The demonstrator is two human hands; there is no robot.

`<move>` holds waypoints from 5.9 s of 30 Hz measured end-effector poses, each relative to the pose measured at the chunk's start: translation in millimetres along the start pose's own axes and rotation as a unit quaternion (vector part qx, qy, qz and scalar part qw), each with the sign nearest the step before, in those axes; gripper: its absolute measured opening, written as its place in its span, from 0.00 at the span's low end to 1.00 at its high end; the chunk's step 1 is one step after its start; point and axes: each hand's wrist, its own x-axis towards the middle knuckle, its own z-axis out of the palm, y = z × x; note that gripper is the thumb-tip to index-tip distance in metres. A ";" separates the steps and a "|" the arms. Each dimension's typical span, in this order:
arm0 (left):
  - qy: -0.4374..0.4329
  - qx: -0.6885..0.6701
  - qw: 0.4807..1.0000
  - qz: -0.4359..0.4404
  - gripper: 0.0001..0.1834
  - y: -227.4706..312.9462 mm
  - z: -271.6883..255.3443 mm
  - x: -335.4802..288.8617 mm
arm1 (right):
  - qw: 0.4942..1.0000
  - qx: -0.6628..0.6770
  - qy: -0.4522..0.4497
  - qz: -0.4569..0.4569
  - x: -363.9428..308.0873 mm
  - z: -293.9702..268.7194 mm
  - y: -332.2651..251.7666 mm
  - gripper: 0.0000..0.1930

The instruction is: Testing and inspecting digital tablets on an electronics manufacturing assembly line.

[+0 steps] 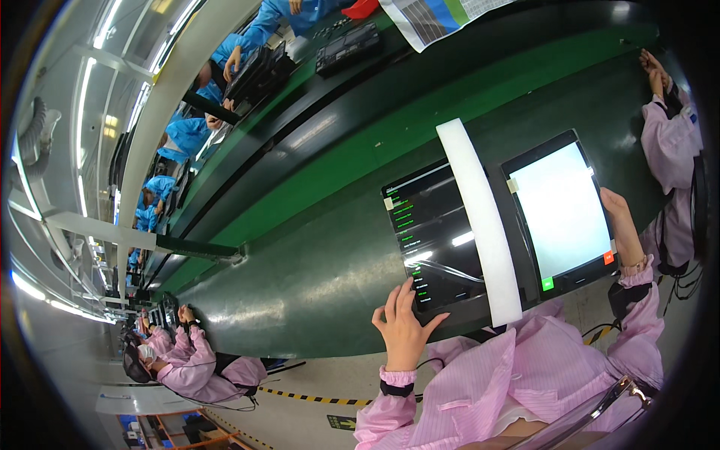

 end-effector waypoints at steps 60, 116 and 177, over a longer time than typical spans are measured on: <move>-0.280 -0.922 0.222 -0.149 0.28 49.2 13.5 28.1 | 0.904 0.058 0.027 -0.423 -10.1 176.6 -104.1 0.18; -0.135 -0.807 0.564 0.110 0.37 102.5 -56.7 233.7 | 0.910 0.231 -0.220 -0.265 141.7 133.2 -182.5 0.20; -0.243 -0.646 0.723 0.004 0.23 52.3 -21.9 76.5 | 0.949 0.154 -0.050 -0.269 -17.4 152.4 -127.8 0.15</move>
